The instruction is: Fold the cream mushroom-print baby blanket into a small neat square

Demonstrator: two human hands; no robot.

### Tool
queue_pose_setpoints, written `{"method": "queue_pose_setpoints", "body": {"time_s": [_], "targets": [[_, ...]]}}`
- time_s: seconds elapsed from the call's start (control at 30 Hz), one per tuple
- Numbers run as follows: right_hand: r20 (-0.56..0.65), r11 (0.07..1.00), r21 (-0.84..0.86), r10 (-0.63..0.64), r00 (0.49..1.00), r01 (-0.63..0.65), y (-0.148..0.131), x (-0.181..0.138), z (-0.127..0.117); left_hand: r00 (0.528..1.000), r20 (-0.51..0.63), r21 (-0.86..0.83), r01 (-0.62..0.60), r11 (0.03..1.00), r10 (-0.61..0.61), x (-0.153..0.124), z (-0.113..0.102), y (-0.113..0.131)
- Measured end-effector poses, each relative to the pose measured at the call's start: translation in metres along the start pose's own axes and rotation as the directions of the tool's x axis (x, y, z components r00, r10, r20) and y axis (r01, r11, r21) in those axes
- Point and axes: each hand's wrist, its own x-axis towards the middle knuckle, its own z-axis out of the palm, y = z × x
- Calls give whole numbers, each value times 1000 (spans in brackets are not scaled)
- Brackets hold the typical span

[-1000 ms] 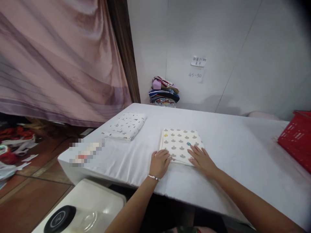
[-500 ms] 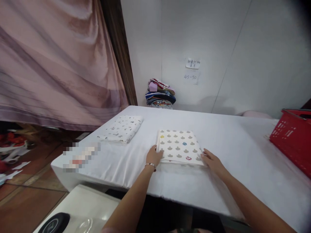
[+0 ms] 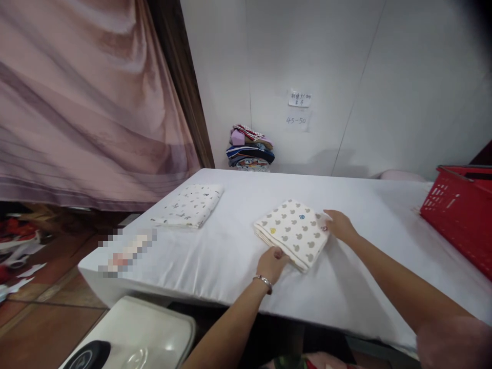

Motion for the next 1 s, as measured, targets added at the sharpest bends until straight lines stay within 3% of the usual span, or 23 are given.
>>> {"method": "queue_pose_setpoints", "body": {"time_s": [0.1, 0.23, 0.37, 0.53, 0.73, 0.9, 1.0], "targets": [[-11, 973, -5, -230, 973, 230, -30, -34, 12, 984, -177, 76, -5, 997, 18, 17, -26, -10], [76, 933, 18, -360, 930, 359, -65, -86, 29, 934, -345, 172, -31, 985, 90, 50, -60, -22], [73, 925, 55, -379, 923, 375, -78, -114, 29, 954, -298, 194, 23, 981, 37, 77, -70, -22], [-14, 860, 59, -506, 862, 506, -91, -128, 26, 978, -189, 154, 114, 981, -84, 92, -69, -11], [-104, 843, 38, -531, 841, 537, -94, -140, 38, 950, -298, 56, 120, 991, -99, 92, -65, -9], [-151, 849, 18, -520, 841, 528, -95, -144, 40, 950, -247, 88, 219, 972, -191, 94, -68, -12], [-162, 855, 4, -512, 844, 519, -100, -146, 40, 956, -271, 139, 157, 978, -115, 100, -70, -4]]}}
